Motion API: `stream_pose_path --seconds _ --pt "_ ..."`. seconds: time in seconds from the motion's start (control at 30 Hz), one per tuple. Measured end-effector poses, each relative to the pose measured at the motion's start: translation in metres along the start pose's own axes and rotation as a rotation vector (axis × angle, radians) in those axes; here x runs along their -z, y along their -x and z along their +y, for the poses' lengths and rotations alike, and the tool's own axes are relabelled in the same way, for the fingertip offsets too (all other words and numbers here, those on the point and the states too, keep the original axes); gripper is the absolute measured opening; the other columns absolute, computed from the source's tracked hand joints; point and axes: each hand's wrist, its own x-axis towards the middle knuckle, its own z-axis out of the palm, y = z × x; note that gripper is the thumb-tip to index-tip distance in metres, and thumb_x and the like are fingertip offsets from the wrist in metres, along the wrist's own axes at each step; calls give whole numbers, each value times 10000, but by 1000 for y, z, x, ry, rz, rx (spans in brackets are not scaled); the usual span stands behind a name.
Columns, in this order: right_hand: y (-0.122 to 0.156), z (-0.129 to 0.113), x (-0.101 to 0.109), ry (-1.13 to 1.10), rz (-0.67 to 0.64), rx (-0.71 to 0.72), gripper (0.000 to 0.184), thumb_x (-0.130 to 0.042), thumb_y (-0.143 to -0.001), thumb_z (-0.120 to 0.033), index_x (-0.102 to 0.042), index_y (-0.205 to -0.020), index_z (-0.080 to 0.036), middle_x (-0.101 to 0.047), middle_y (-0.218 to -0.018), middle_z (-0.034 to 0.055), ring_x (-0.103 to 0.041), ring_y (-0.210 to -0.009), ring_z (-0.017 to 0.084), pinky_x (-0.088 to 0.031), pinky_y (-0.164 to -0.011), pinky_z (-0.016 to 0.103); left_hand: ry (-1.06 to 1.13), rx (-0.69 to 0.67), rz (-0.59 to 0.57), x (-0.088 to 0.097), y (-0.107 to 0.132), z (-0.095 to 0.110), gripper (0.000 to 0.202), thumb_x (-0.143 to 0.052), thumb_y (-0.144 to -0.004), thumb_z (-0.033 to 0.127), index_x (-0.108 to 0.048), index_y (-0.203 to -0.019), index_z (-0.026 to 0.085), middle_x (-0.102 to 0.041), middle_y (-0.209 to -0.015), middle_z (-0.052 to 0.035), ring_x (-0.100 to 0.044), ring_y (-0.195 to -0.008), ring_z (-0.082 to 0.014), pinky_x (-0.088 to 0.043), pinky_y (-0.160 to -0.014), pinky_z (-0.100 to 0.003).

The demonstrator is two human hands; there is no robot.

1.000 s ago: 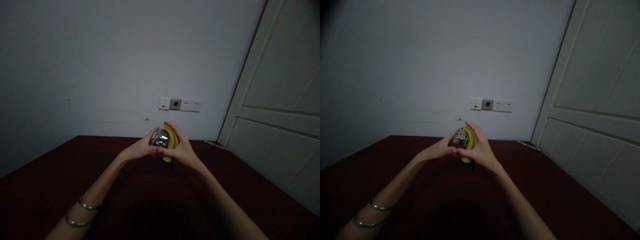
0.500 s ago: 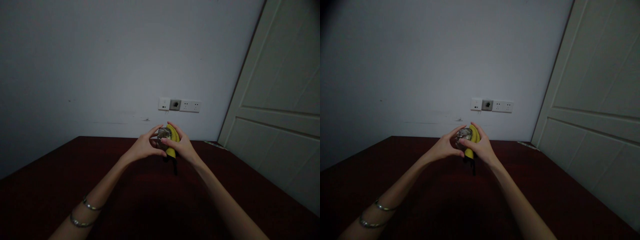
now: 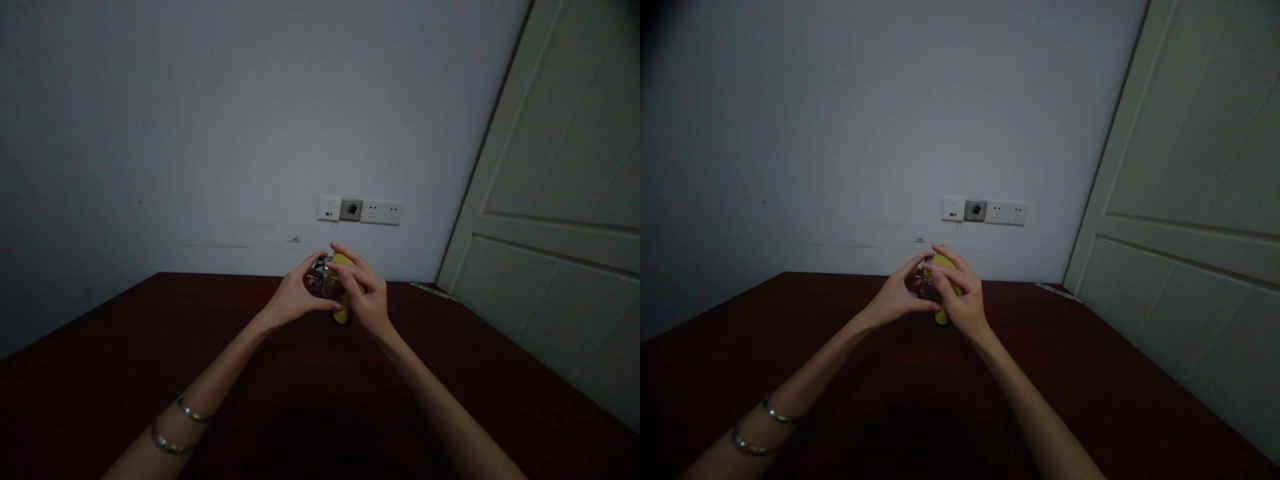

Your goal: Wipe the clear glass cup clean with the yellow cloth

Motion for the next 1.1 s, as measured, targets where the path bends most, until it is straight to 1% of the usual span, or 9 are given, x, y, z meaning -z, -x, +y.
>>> stream_pose_path --seconds 0.1,0.3,0.47,0.57,0.8,0.87,0.93,1.03,1.1 --pt "-1 0 1 22 4 40 191 -557 -877 -272 -733 -936 -318 -648 -1214 20 -589 -1132 190 -443 -992 417 -13 -31 -5 -1 2 0 957 -845 -560 274 -358 -1382 218 -564 -1280 -131 -594 -1095 -278 -476 -957 -472" --pt "-7 11 4 -112 74 -187 196 -552 -878 -342 -738 -918 -292 -674 -1171 30 -616 -1098 195 -450 -988 427 -64 -119 -19 -5 3 6 935 -841 -549 244 -391 -1369 223 -461 -1397 -128 -496 -1232 -293 -417 -1033 -466" --pt "-5 -2 2 61 5 0 181 -573 -864 -268 -737 -938 -289 -663 -1179 42 -616 -1086 187 -472 -962 399 -83 -80 23 -6 2 3 940 -810 -582 216 -346 -1398 227 -553 -1300 -126 -583 -1121 -279 -475 -962 -449" --pt "-4 -5 2 104 -38 87 181 -604 -838 -233 -736 -944 -298 -663 -1179 38 -613 -1090 191 -474 -964 400 -97 -83 16 -6 3 5 922 -776 -615 193 -319 -1415 230 -552 -1302 -122 -594 -1104 -276 -500 -925 -426" --pt "-10 13 7 -164 58 -217 168 -597 -842 -344 -750 -880 -287 -695 -1127 30 -629 -1076 205 -470 -974 424 -103 -138 -21 -7 4 9 895 -780 -613 218 -353 -1399 206 -503 -1365 -120 -523 -1208 -271 -419 -1034 -440" --pt "-9 10 6 -97 49 -173 166 -595 -843 -317 -747 -901 -285 -685 -1145 39 -628 -1077 208 -474 -967 430 -126 -103 7 -7 4 7 920 -789 -607 233 -341 -1410 201 -520 -1346 -125 -542 -1184 -278 -431 -1021 -453" --pt "-6 2 4 34 2 -28 170 -602 -834 -261 -743 -926 -285 -671 -1166 49 -619 -1086 213 -475 -965 437 -140 -79 31 -8 3 5 939 -786 -609 234 -320 -1423 191 -534 -1329 -132 -565 -1150 -284 -456 -992 -455" --pt "-1 -9 1 170 -84 203 224 -621 -802 -181 -736 -961 -291 -664 -1172 56 -585 -1138 226 -452 -993 461 -110 -126 28 -9 3 4 905 -764 -628 207 -325 -1419 190 -500 -1368 -124 -539 -1188 -279 -450 -1002 -427" --pt "0 -11 1 176 -90 226 244 -618 -802 -165 -731 -975 -294 -664 -1170 56 -585 -1138 222 -456 -988 459 -107 -147 19 -9 3 6 896 -753 -635 194 -321 -1420 195 -495 -1375 -119 -535 -1194 -274 -445 -1008 -418"
